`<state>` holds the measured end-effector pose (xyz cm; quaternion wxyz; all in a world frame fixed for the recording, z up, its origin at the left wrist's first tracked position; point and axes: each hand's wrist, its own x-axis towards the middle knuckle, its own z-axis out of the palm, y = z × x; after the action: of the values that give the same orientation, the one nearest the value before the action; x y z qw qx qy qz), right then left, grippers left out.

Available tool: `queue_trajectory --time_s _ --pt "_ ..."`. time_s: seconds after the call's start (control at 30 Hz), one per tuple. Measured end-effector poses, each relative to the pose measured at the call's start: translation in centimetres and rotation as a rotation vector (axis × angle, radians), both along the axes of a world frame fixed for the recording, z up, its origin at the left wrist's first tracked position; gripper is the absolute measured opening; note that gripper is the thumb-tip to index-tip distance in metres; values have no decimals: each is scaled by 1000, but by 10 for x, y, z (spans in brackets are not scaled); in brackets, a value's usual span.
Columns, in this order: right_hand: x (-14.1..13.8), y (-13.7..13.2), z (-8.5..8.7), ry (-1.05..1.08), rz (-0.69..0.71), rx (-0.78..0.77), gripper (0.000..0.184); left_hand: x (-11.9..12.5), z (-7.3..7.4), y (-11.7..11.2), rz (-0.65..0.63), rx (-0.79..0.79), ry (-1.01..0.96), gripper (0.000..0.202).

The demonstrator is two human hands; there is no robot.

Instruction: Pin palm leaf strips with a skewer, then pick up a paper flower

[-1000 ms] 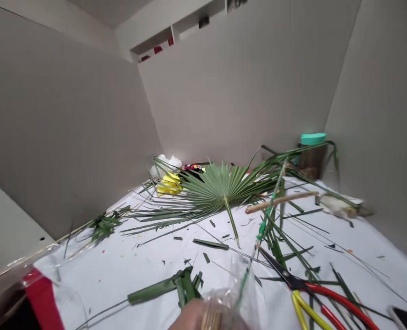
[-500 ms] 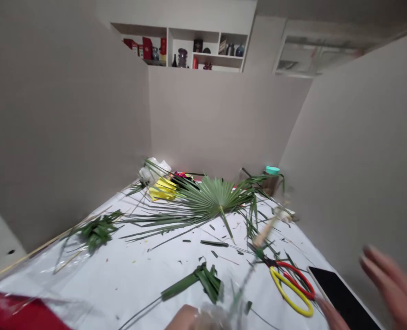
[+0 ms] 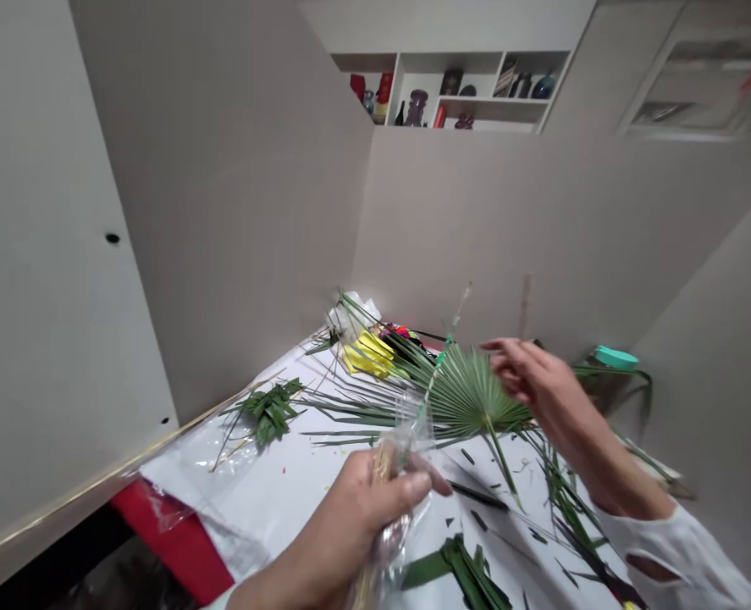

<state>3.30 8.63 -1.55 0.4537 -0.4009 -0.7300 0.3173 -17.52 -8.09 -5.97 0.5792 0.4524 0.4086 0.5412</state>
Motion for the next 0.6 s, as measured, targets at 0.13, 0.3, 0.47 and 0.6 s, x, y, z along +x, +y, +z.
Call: queue_trajectory --time_s 0.13,0.3,0.47,0.6 --pt "-69 -14 -19 30 344 -245 41 -7 -6 47 15 80 77 24" --pt "-127 -6 -37 108 460 -267 33 -28 -11 88 216 145 128 35" --pt "-162 50 -34 149 433 -324 37 -64 -11 100 469 101 115 39" --pt "-201 108 -19 189 380 -346 38 -89 -10 102 830 178 81 41"
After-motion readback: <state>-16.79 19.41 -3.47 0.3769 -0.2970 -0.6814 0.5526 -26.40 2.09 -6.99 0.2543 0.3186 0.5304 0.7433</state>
